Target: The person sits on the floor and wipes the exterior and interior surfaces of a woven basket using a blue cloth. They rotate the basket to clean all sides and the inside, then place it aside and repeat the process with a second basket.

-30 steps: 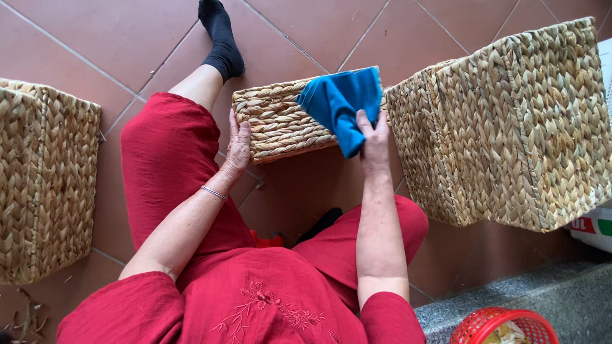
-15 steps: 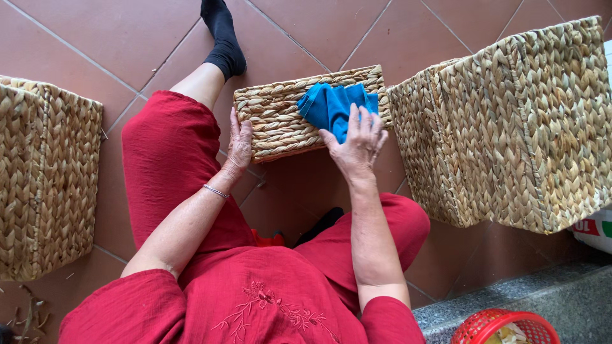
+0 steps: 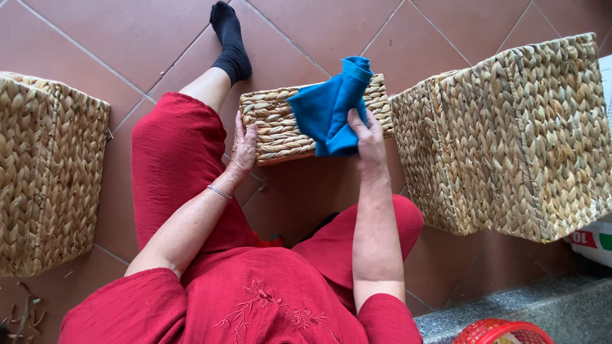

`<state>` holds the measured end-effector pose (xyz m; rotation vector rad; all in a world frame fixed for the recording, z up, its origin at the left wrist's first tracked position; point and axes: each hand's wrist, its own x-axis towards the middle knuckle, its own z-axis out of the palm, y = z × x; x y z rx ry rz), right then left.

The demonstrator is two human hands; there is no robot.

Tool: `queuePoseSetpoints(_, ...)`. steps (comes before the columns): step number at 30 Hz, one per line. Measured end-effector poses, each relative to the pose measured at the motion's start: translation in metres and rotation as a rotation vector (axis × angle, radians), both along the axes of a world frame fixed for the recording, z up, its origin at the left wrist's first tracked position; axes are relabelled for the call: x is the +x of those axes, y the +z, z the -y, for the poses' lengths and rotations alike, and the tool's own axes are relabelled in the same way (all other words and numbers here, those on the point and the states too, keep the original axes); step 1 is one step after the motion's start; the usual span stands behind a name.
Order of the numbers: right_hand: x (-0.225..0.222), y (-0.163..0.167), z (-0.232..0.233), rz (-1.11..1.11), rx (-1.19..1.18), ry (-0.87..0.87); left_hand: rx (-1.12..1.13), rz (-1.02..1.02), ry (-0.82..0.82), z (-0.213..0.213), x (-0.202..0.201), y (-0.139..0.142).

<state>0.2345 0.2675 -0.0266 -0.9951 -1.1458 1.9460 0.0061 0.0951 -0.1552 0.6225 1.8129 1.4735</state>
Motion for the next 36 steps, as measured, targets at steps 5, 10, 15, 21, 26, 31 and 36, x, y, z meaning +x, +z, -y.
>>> queuePoseSetpoints(5, 0.007, -0.027, -0.019, 0.799, 0.558, -0.082, 0.123, 0.006, -0.008, 0.002, 0.001, 0.003)
queuePoseSetpoints(10, 0.005, -0.015, 0.000, 1.089, 1.140, -0.269, 0.060, 0.011, -0.001, 0.001, -0.001, 0.002)
queuePoseSetpoints(15, -0.005, 0.003, 0.013, 1.166, 1.040, -0.019, -0.048, -0.107, 0.002, 0.003, -0.001, 0.003)
queuePoseSetpoints(21, 0.018, -0.012, -0.012, 0.972, 0.789, -0.124, -0.011, -0.864, -0.011, 0.009, 0.023, 0.033)
queuePoseSetpoints(26, 0.050, -0.011, -0.039, 0.321, 0.195, -0.221, -0.010, -0.983, -0.268, -0.031, 0.068, 0.051)
queuePoseSetpoints(31, 0.062, 0.000, -0.037, -0.191, -0.060, -0.080, -0.104, -0.913, -0.276, -0.082, 0.073, 0.045)
queuePoseSetpoints(36, 0.048, 0.007, -0.026, -0.361, -0.212, -0.046, -0.047, -0.617, -0.186, -0.080, 0.070, 0.047)
